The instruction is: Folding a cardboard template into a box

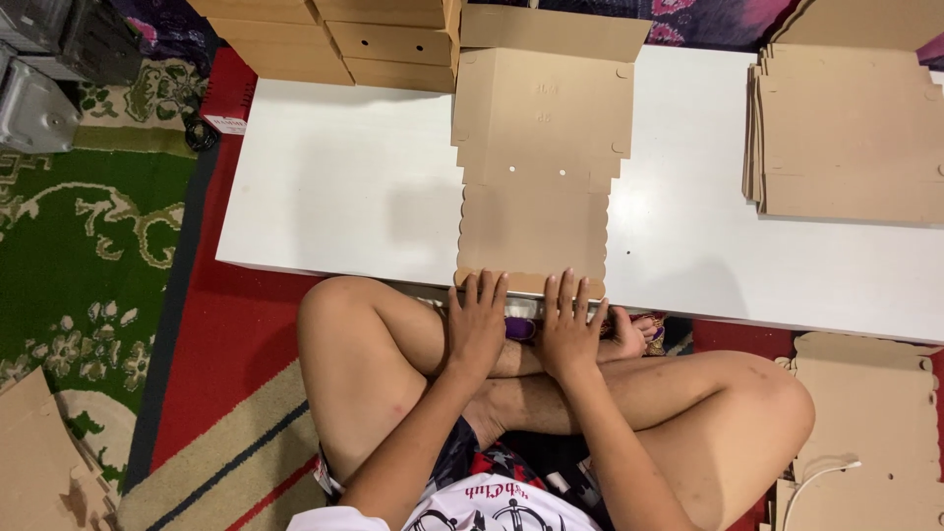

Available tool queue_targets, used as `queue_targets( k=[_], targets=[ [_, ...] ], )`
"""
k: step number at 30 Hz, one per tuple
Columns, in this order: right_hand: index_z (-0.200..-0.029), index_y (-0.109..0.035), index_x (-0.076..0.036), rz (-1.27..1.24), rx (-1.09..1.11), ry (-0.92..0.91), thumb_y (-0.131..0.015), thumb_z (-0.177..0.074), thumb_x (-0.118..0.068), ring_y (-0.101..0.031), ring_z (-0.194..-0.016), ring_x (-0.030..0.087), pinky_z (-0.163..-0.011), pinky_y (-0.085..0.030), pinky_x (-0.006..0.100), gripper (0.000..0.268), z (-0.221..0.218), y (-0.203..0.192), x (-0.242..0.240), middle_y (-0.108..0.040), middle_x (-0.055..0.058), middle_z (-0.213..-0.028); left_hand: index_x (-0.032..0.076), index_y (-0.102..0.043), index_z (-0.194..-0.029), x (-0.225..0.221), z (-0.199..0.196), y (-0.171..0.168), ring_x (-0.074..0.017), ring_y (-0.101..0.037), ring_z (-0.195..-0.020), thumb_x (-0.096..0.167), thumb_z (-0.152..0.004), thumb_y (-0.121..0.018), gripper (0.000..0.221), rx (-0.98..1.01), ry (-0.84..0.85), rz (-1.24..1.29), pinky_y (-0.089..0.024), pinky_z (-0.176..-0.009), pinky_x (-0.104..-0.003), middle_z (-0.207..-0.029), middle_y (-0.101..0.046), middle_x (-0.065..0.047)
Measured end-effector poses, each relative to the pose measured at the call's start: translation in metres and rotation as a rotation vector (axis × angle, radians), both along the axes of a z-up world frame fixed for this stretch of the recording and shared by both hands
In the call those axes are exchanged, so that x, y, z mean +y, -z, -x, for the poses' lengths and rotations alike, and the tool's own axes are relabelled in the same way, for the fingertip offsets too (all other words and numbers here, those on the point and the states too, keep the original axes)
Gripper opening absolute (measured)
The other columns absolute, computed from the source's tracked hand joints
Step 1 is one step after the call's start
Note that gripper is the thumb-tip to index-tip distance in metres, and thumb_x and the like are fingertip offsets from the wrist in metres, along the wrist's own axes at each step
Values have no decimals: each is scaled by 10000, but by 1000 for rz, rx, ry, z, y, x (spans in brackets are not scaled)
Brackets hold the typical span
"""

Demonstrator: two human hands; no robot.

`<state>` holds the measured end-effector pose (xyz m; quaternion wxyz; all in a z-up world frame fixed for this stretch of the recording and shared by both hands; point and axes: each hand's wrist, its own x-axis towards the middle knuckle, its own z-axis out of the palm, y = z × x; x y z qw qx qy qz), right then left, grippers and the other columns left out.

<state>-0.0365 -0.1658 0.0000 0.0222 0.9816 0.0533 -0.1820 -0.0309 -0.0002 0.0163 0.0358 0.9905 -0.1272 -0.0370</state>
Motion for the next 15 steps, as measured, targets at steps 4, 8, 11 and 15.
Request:
queue_targets(
  k=[4, 8, 11, 15],
  targets=[
    [-1653, 36, -133, 24, 44, 55, -459, -943, -253, 18, -1567, 412, -1173, 14, 736, 874, 0, 8, -9, 19, 151, -1724, 66, -436, -1523, 8, 6, -16, -405, -370, -1378, 228, -911, -634, 663, -28, -55, -16, -282, -1092, -662, -1457, -464, -212],
    [-1647, 9, -109, 51, 51, 133, -562, -911, -395, 36, -1561, 432, -1142, 44, 779, 975, 1, 0, -12, 19, 151, -1723, 43, -451, -1505, 16, 6, -10, -391, -404, -1354, 248, -913, -634, 653, -28, -128, -53, -285, -1089, -659, -1426, -483, -196],
    [-1646, -87, -96, 108, -71, 135, -559, -908, -431, -40, -1558, 442, -1141, 46, 786, 938, 6, 2, -11, -98, 167, -1711, 50, -504, -1445, 21, 6, -10, -381, -400, -1371, 269, -881, -666, 627, -123, -135, 17, -304, -1099, -629, -1395, -484, -172],
    [-1607, -312, -139, 119, -296, 33, -596, -874, -484, -297, -1511, 414, -1177, -95, 748, 858, 12, -23, 8, -358, 176, -1628, 105, -579, -1379, 16, 1, -20, -333, -412, -1382, 197, -880, -664, 515, -233, 47, 186, -335, -1122, -568, -1358, -499, -109]
  ],
)
